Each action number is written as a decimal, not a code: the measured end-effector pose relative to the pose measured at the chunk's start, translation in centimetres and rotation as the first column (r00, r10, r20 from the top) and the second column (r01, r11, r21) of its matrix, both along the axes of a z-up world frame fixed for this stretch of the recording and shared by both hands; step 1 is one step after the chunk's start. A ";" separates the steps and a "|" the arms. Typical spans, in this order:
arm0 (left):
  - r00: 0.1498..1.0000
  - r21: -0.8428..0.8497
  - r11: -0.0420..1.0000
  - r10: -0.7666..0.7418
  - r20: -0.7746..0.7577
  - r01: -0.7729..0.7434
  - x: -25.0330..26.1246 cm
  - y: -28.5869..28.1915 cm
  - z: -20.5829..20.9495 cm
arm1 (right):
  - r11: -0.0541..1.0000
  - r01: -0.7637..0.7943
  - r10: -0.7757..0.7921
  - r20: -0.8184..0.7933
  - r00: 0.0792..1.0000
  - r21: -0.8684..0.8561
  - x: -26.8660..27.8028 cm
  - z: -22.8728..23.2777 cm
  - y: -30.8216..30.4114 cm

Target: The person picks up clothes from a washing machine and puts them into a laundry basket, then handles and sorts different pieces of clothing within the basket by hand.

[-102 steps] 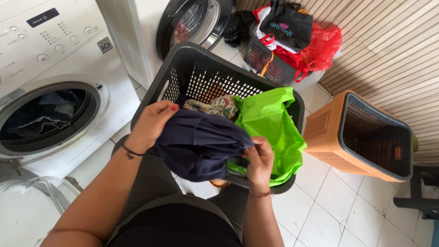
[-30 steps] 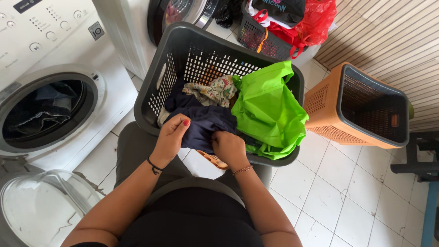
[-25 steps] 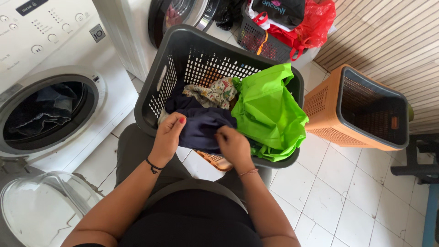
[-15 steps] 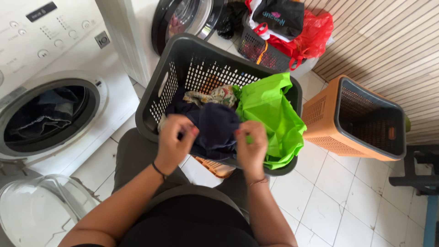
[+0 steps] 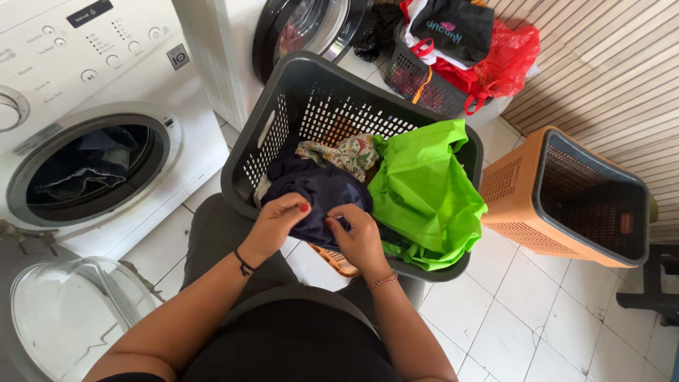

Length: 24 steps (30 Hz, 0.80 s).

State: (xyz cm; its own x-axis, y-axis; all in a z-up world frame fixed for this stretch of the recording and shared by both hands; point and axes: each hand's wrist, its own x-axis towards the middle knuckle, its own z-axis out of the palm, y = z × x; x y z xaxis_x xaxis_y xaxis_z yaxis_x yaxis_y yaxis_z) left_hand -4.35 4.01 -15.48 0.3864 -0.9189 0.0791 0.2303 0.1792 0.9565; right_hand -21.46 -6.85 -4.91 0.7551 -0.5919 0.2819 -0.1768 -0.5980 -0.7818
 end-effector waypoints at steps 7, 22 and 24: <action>0.905 0.117 0.970 0.240 -0.352 -0.212 2.3 -0.4 4.3 | 0.956 0.019 -0.007 0.042 0.999 -0.293 -2.2 0.1 -1.6; 0.881 0.219 0.972 0.175 -0.439 -0.084 1.6 -0.7 1.5 | 0.963 0.064 -0.035 0.116 0.993 -0.263 -3.4 -1.3 -1.7; 0.820 0.186 0.975 0.205 -0.534 -0.123 2.4 -0.4 4.2 | 0.968 0.062 -0.043 0.084 0.996 -0.242 -3.9 -1.3 -2.2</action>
